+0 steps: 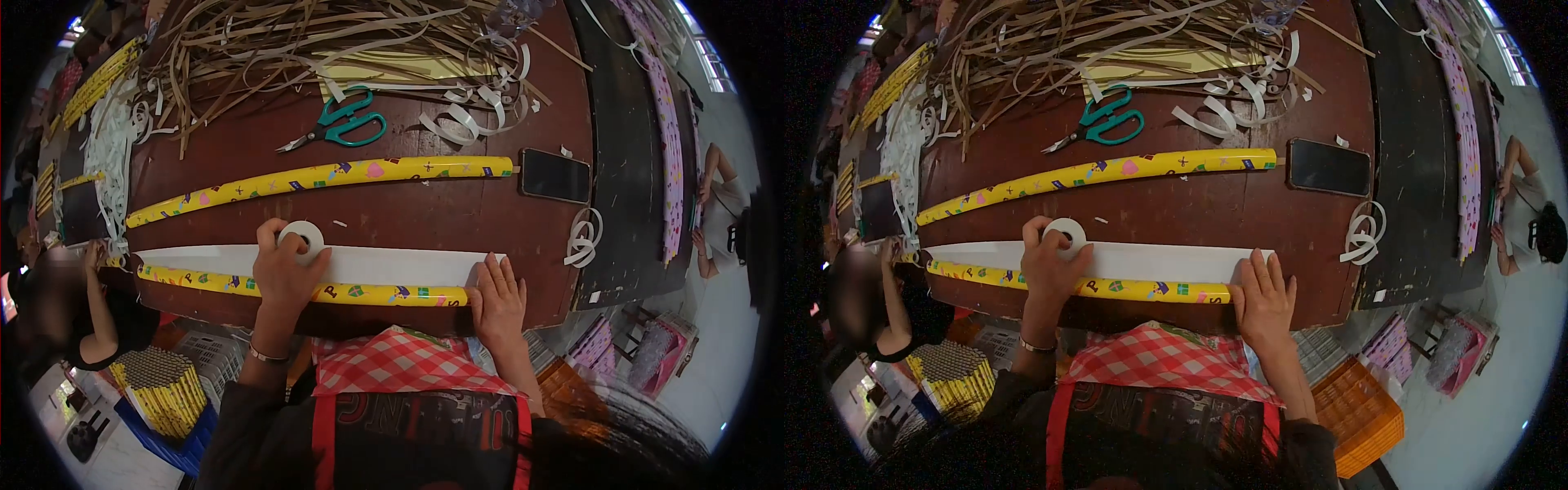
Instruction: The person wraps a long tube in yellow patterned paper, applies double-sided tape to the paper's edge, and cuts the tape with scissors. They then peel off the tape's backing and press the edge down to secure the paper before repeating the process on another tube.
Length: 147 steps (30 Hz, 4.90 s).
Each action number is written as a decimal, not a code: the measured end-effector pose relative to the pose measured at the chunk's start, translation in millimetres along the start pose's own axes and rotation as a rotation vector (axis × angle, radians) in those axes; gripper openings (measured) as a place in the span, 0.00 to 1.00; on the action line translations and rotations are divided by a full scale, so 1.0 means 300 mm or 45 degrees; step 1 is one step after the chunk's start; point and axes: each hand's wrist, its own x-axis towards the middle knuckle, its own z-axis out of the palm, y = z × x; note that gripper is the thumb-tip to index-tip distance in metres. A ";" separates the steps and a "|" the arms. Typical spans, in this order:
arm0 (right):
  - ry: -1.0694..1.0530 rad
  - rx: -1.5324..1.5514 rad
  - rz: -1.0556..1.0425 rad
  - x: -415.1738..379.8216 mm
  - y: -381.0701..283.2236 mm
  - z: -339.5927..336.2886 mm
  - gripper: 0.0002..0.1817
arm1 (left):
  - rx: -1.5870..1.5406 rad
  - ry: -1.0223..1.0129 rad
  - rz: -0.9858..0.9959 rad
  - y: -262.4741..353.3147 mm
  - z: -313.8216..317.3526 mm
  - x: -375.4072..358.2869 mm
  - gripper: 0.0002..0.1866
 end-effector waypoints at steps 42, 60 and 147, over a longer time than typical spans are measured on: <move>0.021 0.106 -0.465 0.079 -0.085 -0.012 0.22 | -0.095 0.011 0.048 -0.027 0.002 0.005 0.18; 0.338 0.057 -0.177 0.032 -0.187 0.095 0.23 | -0.365 -0.585 0.405 -0.144 -0.158 0.090 0.17; 0.169 0.042 -0.112 0.029 -0.180 0.077 0.21 | 0.409 -0.049 -0.183 -0.530 -0.389 0.098 0.22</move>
